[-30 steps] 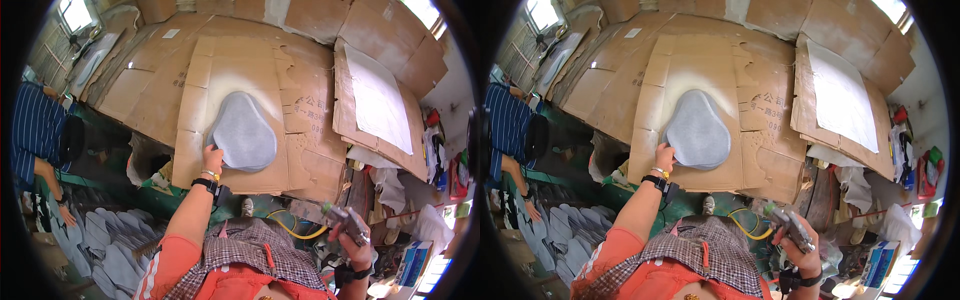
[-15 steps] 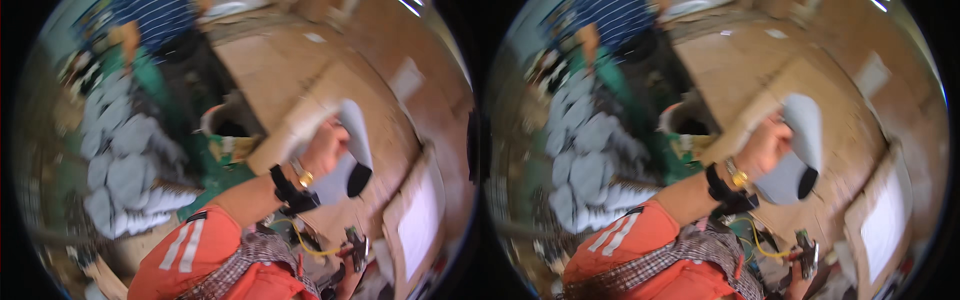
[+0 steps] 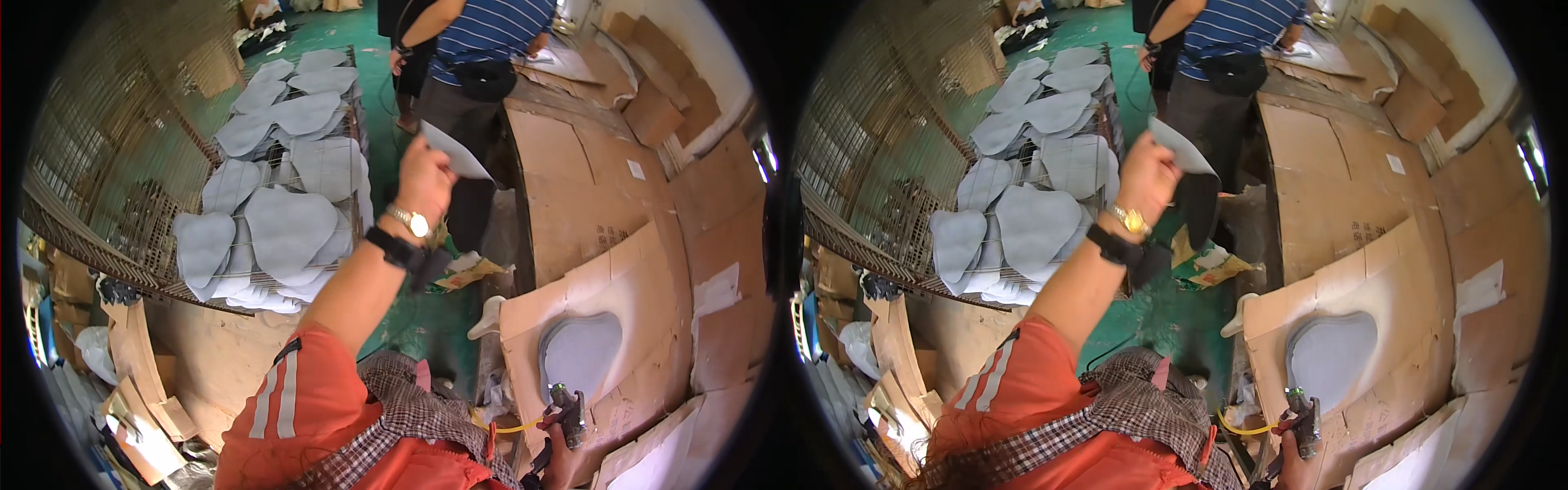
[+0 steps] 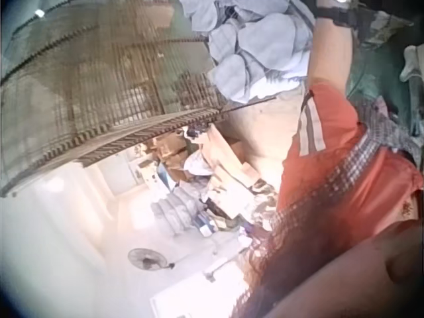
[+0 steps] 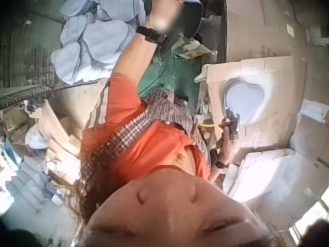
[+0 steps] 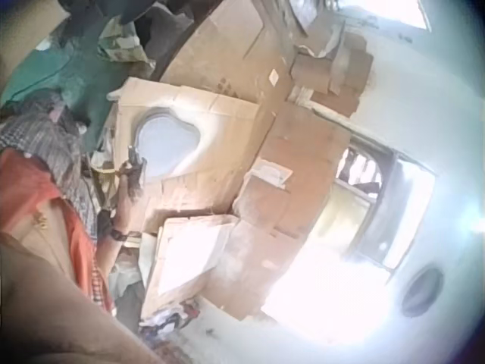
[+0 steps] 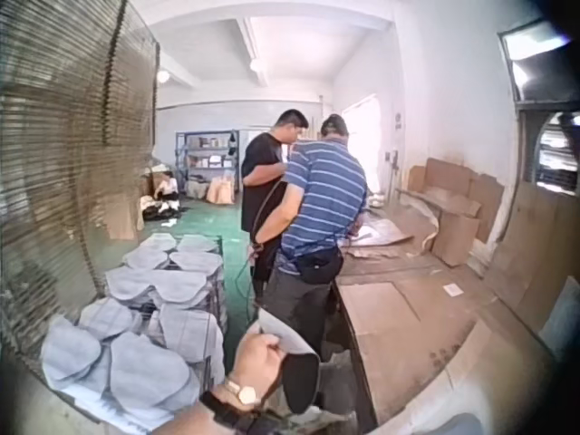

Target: The person uses a spray gun to apply a grey coating to shoe insoles. They pick up an insole from a metal rack, spray it on a cardboard-covered table, and then place it back on the rack. The process is repeated for multiple insoles throughout the video.

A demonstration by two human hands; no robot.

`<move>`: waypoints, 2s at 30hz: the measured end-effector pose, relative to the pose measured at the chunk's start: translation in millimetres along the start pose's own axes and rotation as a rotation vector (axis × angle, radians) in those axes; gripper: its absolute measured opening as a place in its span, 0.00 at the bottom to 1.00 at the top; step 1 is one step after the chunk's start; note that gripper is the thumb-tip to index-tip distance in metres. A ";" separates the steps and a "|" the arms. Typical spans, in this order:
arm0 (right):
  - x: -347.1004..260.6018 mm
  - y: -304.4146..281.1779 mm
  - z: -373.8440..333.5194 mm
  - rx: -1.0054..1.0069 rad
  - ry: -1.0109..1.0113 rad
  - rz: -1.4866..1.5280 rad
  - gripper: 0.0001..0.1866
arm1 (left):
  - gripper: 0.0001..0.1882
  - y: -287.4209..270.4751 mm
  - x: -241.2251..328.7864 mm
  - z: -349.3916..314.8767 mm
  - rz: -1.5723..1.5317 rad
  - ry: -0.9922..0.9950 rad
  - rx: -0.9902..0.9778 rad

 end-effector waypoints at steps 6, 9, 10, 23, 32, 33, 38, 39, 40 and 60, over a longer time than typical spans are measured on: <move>-16.5 39.4 -1.9 0.024 0.106 -0.155 0.19 | 0.19 -139.2 90.5 81.9 0.116 0.390 0.618; 11.7 35.3 10.6 0.128 -0.086 -0.107 0.18 | 0.19 -242.1 70.2 89.3 0.105 0.252 0.908; 0.7 37.8 1.7 0.147 0.064 -0.231 0.17 | 0.21 -269.9 58.8 85.8 0.087 0.171 0.964; 21.7 24.3 -47.0 0.348 -0.118 0.191 0.27 | 0.32 -250.8 -58.2 0.4 0.226 -0.178 0.534; 59.6 -37.6 -140.6 0.703 -0.044 0.480 0.29 | 0.11 -194.8 -176.0 -102.9 0.381 -0.674 0.285; 63.3 -33.8 -148.7 0.670 -0.021 0.505 0.30 | 0.11 -185.7 -182.8 -106.6 0.417 -0.697 0.250; 71.6 -20.5 -180.0 0.878 -0.075 0.547 0.31 | 0.11 -133.0 -217.6 -122.9 0.424 -0.755 0.070; 74.7 -23.4 -188.5 0.941 -0.069 0.538 0.32 | 0.11 -125.3 -221.9 -127.9 0.420 -0.769 0.064; 83.2 -26.9 -197.0 0.942 -0.004 0.524 0.31 | 0.11 -122.5 -227.3 -132.1 0.435 -0.770 0.058; 87.3 -47.4 -190.2 0.929 -0.040 0.502 0.29 | 0.10 -105.3 -242.0 -182.6 0.506 -0.840 0.019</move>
Point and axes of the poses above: each hand's wrist, its own z-axis towards the middle knuckle, its own y-axis out of the palm, x = y × z, the point moved 7 cm from there along z, towards the middle knuckle, and after that the axes turned 12 degrees about y, right-handed, at the moved point
